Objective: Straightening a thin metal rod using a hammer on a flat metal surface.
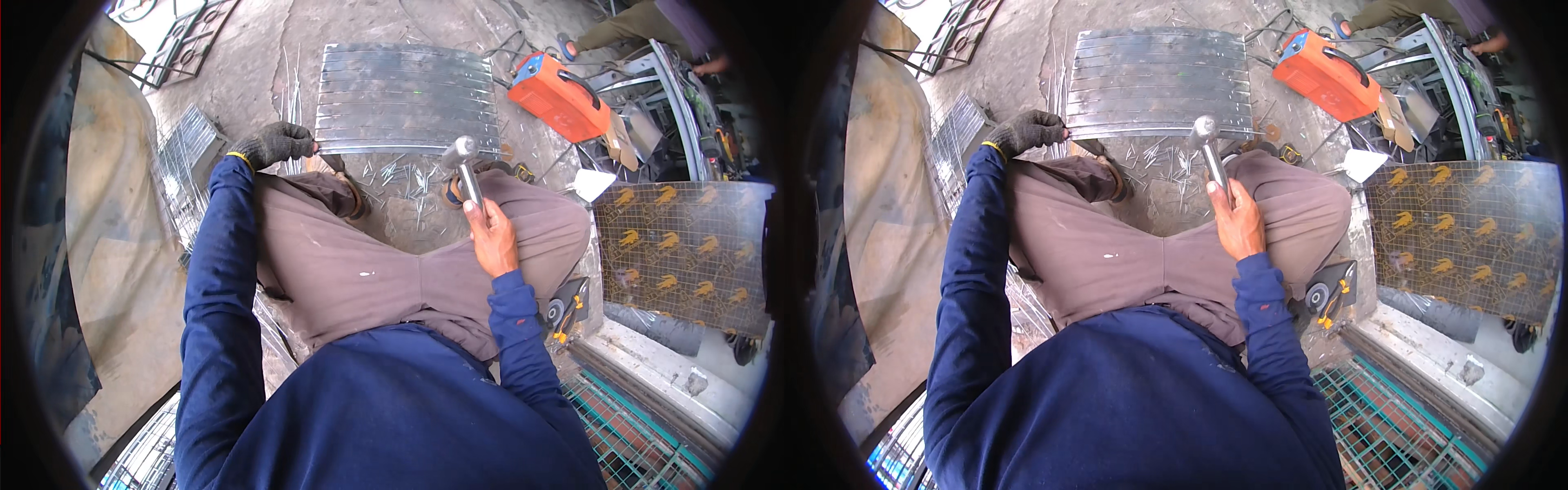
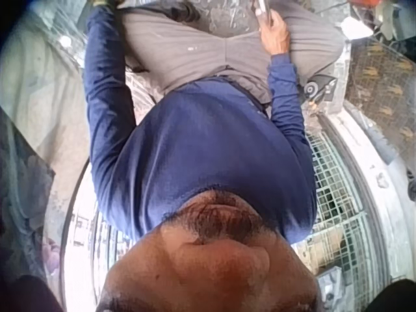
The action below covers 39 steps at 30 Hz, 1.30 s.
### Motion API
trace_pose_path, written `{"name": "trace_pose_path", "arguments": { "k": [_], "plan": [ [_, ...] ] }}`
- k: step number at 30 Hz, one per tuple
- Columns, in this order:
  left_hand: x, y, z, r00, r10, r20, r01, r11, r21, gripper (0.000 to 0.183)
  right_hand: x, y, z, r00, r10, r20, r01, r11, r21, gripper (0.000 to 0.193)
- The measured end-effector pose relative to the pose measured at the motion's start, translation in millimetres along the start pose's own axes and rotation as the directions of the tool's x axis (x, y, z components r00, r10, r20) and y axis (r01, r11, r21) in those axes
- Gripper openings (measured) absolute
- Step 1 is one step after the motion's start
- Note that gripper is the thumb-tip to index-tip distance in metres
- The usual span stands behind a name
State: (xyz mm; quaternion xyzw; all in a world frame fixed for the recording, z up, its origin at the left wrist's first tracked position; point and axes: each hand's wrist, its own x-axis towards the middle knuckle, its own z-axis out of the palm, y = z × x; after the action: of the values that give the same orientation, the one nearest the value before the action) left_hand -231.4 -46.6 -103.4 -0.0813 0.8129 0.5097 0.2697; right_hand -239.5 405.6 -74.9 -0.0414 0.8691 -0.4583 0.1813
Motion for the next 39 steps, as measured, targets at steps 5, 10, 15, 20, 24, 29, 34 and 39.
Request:
{"name": "trace_pose_path", "arguments": {
  "k": [5,10,15,20,24,29,34,39],
  "plan": [
    [-1,6,2,0.999,-0.048,0.008,0.048,0.999,0.026,0.029,-9,-1,2,1.0,0.013,0.011,-0.014,0.994,0.11,0.042],
    [0,4,0,0.998,-0.065,0.0,0.065,0.997,0.045,0.032,-11,-36,-7,1.0,0.022,-0.017,-0.018,0.976,0.218,0.039],
    [-5,3,3,1.0,-0.018,-0.007,0.018,0.999,-0.036,0.034,-11,-74,-21,0.986,-0.126,-0.111,0.15,0.955,0.254,0.04],
    [-6,8,1,0.999,-0.042,-0.032,0.044,0.997,0.058,0.032,-11,-94,-18,0.965,-0.167,-0.201,0.227,0.916,0.329,0.028],
    [2,6,2,1.0,-0.002,-0.028,0.003,0.999,0.032,0.034,9,-39,8,0.992,-0.075,-0.101,0.073,0.997,-0.02,0.034],
    [-10,15,4,0.992,-0.125,-0.031,0.127,0.985,0.113,0.037,7,-58,-10,0.991,-0.057,-0.123,0.074,0.987,0.145,0.036],
    [-3,8,1,0.996,-0.084,-0.016,0.085,0.993,0.082,0.04,0,-61,-28,0.991,-0.023,-0.134,0.054,0.97,0.235,0.038],
    [-7,17,3,0.991,-0.131,-0.004,0.131,0.99,0.058,0.04,-8,-71,-31,0.978,-0.003,-0.206,0.068,0.949,0.309,0.036]
  ]
}}
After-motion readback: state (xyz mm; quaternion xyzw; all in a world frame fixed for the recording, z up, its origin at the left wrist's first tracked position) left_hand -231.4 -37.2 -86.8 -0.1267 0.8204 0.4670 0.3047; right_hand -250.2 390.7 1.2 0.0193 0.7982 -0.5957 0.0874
